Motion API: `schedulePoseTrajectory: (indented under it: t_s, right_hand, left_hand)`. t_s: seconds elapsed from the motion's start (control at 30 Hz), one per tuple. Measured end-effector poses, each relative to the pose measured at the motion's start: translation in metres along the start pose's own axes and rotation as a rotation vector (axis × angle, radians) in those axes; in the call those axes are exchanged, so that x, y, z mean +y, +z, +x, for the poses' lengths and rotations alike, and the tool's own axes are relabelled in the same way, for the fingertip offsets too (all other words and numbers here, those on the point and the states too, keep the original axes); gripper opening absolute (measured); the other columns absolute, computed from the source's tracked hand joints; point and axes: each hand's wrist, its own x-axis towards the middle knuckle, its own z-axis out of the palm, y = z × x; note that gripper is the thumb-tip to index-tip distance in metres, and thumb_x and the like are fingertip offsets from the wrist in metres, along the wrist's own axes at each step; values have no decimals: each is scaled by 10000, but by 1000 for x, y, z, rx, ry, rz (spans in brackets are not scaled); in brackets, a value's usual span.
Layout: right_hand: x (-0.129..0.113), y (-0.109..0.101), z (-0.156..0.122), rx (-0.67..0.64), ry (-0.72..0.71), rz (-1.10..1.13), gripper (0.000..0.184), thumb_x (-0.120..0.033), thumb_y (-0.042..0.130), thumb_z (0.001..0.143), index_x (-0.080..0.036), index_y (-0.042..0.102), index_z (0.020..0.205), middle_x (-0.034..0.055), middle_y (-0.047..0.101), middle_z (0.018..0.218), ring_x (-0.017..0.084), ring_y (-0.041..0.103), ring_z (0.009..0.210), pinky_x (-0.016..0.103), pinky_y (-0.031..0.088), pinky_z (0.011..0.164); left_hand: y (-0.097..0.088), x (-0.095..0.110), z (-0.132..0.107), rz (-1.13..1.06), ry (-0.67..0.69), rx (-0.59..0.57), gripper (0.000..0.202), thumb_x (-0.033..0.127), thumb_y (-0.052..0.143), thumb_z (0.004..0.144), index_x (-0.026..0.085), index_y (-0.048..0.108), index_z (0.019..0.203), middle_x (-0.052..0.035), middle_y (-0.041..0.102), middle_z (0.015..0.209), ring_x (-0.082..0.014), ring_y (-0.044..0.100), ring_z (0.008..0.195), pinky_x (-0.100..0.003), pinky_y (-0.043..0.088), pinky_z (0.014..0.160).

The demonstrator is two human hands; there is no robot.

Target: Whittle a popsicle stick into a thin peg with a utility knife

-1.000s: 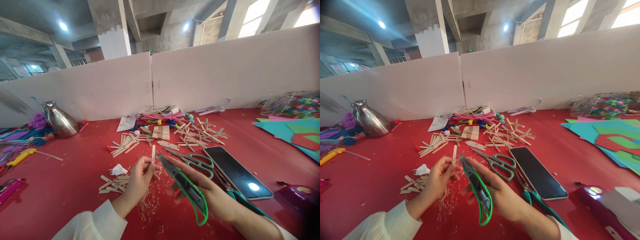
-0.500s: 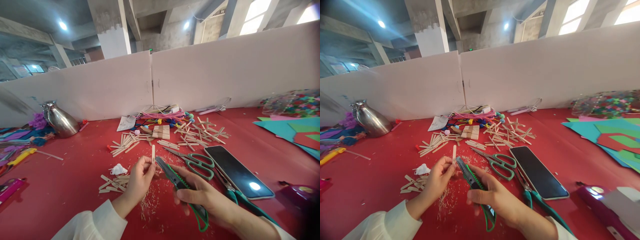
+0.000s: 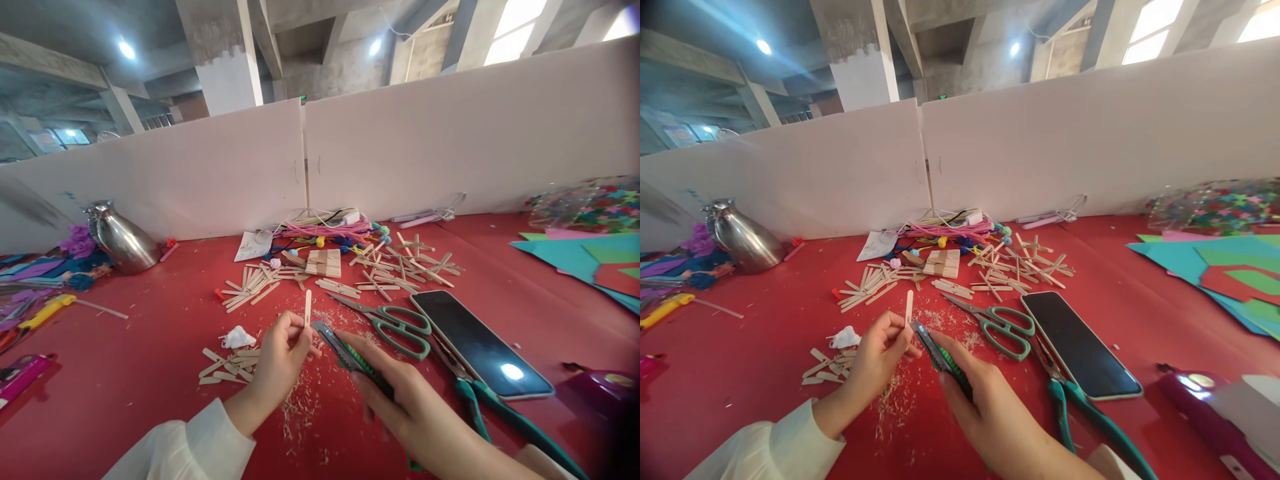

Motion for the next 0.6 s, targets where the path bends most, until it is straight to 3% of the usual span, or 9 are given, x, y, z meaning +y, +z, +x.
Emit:
schedulePoseTrajectory:
  t_s: [0.4,0.6]
  right_hand:
    - [3,1,3,96,-185,-200,457,-216,362,827,-193,421,1280,25,597,729,131,554,603,240,478,551]
    - [0,2,2,91,-165,-219,455,-209,354,829,-171,426,1276,29,617,721,136,573,605,248,489,581]
  left_hand:
    - [1,-1,-1,11,11,-15,240,403,496,807,183,411,762,-29,657,774,-140,649,619,-247,484,601]
    - [2,1,-1,29,18,-12,233,393,487,815,178,423,752,-35,659,773,-138,649,625,-240,479,598]
